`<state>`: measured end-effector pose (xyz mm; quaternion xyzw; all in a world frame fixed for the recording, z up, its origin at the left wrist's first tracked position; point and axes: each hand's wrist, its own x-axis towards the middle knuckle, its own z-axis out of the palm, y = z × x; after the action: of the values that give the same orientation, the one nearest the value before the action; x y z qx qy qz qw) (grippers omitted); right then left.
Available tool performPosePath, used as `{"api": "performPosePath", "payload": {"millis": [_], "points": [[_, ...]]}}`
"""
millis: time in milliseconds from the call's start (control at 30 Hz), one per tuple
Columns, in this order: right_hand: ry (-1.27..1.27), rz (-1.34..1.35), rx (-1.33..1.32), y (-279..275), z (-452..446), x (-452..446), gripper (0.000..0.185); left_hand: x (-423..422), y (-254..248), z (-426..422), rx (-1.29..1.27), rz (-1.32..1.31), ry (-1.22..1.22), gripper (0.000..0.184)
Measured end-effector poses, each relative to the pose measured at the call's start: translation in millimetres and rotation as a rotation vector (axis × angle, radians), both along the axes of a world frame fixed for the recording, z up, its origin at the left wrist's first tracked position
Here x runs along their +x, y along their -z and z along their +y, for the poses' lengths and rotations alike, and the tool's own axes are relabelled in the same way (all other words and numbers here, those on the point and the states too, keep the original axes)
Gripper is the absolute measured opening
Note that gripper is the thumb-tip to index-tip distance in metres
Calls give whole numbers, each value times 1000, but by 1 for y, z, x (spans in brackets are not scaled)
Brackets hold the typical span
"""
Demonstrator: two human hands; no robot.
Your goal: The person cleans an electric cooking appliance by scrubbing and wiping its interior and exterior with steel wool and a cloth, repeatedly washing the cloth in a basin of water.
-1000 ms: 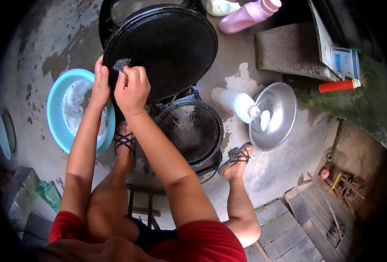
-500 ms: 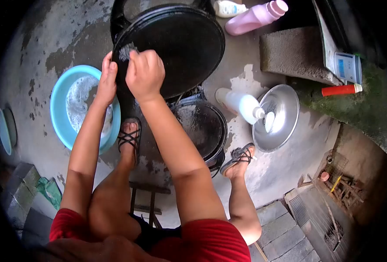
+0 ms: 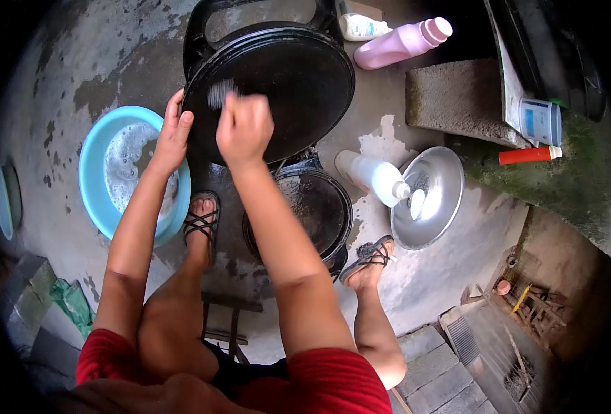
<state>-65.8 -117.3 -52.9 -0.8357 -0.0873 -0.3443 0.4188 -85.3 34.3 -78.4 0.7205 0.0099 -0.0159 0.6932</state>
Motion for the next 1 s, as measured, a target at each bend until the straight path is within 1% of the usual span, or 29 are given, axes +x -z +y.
{"api": "performPosePath", "payload": {"millis": [100, 133, 200, 267, 300, 333, 400, 467, 533, 567, 600, 633, 667, 733, 767, 800, 867, 933, 967, 1000], "points": [[-41, 312, -52, 66, -18, -86, 11, 3, -1, -1, -49, -2, -10, 61], [-52, 411, -47, 76, -26, -106, 11, 1, -1, -3, -51, -8, -19, 61], [-70, 552, -21, 62, -44, -115, 12, -4, -1, -4, -31, -9, -45, 61], [-97, 896, 852, 71, -54, -122, 15, -4, 3, -7, -12, -9, -71, 61], [-159, 1068, 1155, 51, -72, -118, 17, -3, 4, -8, -27, -19, -69, 61], [-308, 1017, 1543, 34, -84, -117, 22, -3, 5, -10, -53, -48, -88, 61], [-437, 1003, 1812, 14, -103, -122, 26, -9, 3, -19, 71, -45, -154, 62], [-427, 957, 1861, -5, -116, -124, 28, -12, 3, -26, 58, -91, -203, 67], [-413, 915, 1887, -15, -132, -132, 30, -16, 2, -31, 82, -43, -253, 70], [-412, 895, 1887, -18, -140, -134, 30, -16, 2, -32, 44, 7, -266, 75], [-409, 873, 1886, -22, -149, -137, 30, -17, 4, -31, 112, 6, -290, 72], [-268, 903, 1894, -28, -156, -140, 39, -17, 6, -31, 104, 0, -297, 70], [-274, 869, 1858, -33, -166, -146, 42, -16, 7, -32, 94, -5, -304, 68], [-285, 809, 1785, -45, -184, -160, 49, -16, 5, -33, 173, 39, -331, 67], [-102, 837, 1754, -51, -193, -168, 56, -16, 1, -36, 157, 49, -337, 66], [4, 833, 1733, -48, -208, -179, 51, -16, 0, -37, 122, 38, -344, 65], [144, 801, 1715, -38, -245, -202, 44, -16, 3, -37, 151, 32, -363, 64], [264, 751, 1810, -55, -267, -202, 37, -16, 1, -39, 141, 43, -367, 64], [394, 760, 1810, -66, -275, -196, 37, -16, 0, -40, 143, 43, -373, 64], [330, 764, 1754, -71, -283, -194, 35, -17, -2, -40, 149, 44, -380, 64]]}}
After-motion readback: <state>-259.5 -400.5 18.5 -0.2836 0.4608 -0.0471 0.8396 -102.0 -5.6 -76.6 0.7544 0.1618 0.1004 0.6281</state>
